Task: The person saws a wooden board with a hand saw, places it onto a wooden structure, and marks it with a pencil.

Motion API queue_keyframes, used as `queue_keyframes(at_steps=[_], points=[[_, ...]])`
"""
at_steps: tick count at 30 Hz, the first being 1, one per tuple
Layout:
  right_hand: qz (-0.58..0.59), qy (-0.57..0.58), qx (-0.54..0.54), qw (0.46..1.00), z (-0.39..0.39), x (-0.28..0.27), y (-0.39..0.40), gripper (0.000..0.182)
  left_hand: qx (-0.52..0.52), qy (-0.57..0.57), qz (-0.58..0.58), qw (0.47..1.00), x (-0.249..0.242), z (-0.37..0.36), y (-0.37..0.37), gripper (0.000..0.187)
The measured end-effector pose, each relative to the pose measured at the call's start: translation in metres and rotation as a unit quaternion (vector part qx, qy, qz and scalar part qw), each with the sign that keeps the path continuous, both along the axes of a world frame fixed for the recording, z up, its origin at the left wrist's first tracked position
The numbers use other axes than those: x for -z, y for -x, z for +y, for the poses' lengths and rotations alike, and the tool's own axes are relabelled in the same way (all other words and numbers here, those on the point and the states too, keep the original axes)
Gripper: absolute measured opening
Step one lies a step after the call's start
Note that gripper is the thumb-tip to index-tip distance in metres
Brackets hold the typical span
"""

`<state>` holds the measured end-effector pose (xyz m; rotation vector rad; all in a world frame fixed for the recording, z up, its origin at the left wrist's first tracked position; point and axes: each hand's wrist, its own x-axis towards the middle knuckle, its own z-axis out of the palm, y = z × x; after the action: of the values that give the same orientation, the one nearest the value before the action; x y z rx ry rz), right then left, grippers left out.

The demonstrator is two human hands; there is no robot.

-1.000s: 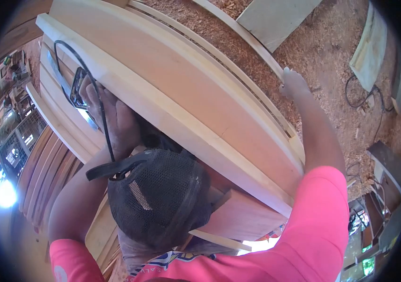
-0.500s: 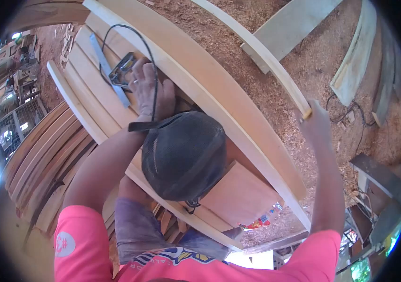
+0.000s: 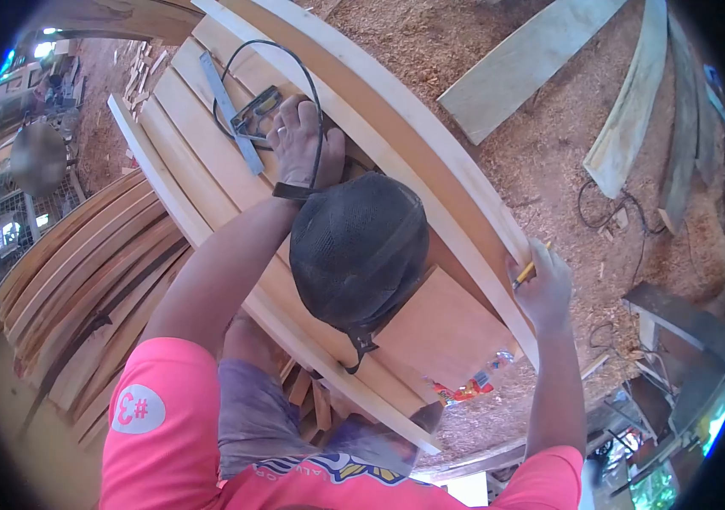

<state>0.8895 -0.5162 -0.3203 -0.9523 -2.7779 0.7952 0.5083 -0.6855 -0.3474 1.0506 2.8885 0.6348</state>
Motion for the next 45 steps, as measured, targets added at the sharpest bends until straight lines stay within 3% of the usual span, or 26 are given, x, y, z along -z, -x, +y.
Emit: queue_keyframes(at_steps=[9, 12, 15, 18, 21, 24, 28, 30, 32, 34, 35, 38, 42, 45], points=[[-0.002, 0.006, -0.014, 1.000, -0.012, 0.001, 0.001, 0.046, 0.001, -0.003, 0.018, 1.000, 0.005, 0.000, 0.001, 0.046], [0.012, 0.119, 0.038, 0.992, -0.016, -0.012, 0.010, 0.043, 0.001, 0.007, 0.038, 0.999, 0.007, -0.002, 0.003, 0.046], [-0.060, 0.093, 0.046, 0.993, -0.020, -0.022, 0.016, 0.040, 0.002, 0.002, 0.035, 0.999, 0.004, -0.001, 0.001, 0.046], [-0.040, 0.129, 0.030, 0.990, -0.019, -0.022, 0.026, 0.038, 0.009, 0.000, 0.036, 0.999, 0.007, -0.001, 0.004, 0.046], [-0.104, 0.154, 0.079, 0.979, -0.023, -0.034, 0.040, 0.040, 0.011, 0.015, 0.056, 0.998, 0.009, -0.001, 0.003, 0.045], [0.022, -0.062, 0.066, 0.996, -0.044, -0.032, 0.038, 0.038, 0.014, 0.006, 0.050, 0.999, 0.013, -0.002, 0.005, 0.045], [0.230, -0.021, 0.027, 0.973, -0.115, -0.080, 0.081, 0.037, 0.027, -0.033, 0.057, 0.997, 0.016, -0.003, 0.007, 0.044], [0.263, 0.026, -0.028, 0.964, -0.153, -0.105, 0.100, 0.039, 0.019, -0.022, 0.048, 0.998, 0.013, -0.003, 0.005, 0.044], [0.232, 0.062, -0.056, 0.969, -0.193, -0.121, 0.103, 0.045, 0.029, -0.058, 0.052, 0.997, 0.017, -0.005, 0.009, 0.045], [0.167, 0.118, -0.098, 0.974, -0.234, -0.126, 0.103, 0.048, 0.016, 0.073, -0.033, 0.997, 0.004, -0.002, 0.007, 0.054], [0.122, 0.141, -0.133, 0.973, -0.254, -0.126, 0.104, 0.049, 0.020, 0.033, -0.027, 0.999, 0.008, -0.005, 0.007, 0.056], [-0.245, 0.163, -0.065, 0.954, -0.326, -0.125, 0.088, 0.039, 0.022, -0.025, -0.098, 0.995, 0.016, -0.006, 0.014, 0.042], [-0.280, 0.192, 0.053, 0.939, -0.385, -0.087, 0.067, 0.046, 0.033, -0.115, -0.173, 0.978, 0.017, -0.012, 0.015, 0.049], [-0.283, 0.212, 0.102, 0.930, -0.399, -0.062, 0.063, 0.040, 0.123, -0.079, -0.169, 0.975, 0.011, -0.036, 0.023, 0.054]])
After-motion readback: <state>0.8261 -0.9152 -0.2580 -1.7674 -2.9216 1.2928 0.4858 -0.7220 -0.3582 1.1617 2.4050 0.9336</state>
